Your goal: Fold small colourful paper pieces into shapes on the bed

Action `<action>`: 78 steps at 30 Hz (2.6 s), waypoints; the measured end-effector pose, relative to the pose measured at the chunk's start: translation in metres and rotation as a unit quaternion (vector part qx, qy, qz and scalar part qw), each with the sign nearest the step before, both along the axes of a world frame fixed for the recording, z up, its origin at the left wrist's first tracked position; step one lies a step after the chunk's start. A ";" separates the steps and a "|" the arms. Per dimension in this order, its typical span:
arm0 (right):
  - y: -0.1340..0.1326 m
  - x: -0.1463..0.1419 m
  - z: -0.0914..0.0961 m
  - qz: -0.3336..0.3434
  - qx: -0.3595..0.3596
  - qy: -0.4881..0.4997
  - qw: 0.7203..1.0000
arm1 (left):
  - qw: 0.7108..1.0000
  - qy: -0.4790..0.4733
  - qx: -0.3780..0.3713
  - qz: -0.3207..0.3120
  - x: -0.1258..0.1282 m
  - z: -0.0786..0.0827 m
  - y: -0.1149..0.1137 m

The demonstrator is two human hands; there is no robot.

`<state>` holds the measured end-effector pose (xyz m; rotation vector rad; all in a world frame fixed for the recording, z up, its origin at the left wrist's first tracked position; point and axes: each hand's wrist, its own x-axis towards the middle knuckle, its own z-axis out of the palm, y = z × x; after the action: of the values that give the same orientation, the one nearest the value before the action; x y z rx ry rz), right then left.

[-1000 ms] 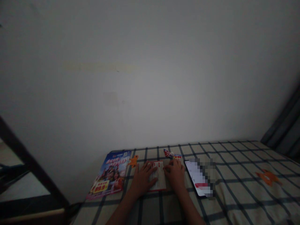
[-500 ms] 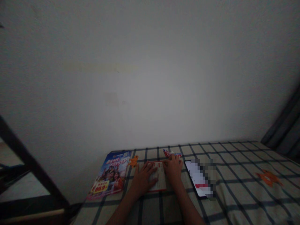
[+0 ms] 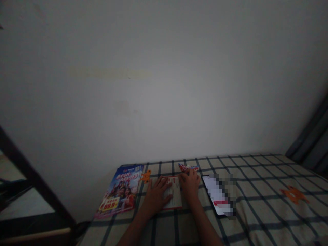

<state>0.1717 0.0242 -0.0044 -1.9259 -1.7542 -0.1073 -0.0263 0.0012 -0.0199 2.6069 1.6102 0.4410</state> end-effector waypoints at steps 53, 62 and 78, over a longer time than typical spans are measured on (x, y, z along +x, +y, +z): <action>-0.062 0.035 0.004 0.138 -0.162 0.028 0.977 | 1.000 0.010 -0.003 0.008 0.001 0.004 -0.001; -0.069 0.039 0.003 0.158 -0.172 0.069 0.970 | 1.000 -0.001 -0.005 0.003 -0.001 0.002 0.000; -0.057 0.030 -0.007 0.143 -0.083 0.072 0.984 | 1.000 -0.010 0.001 -0.004 -0.002 0.001 0.000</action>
<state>0.2018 -0.0323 -0.0113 -1.7196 -1.9700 0.2813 -0.0280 0.0011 -0.0194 2.6006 1.5945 0.4660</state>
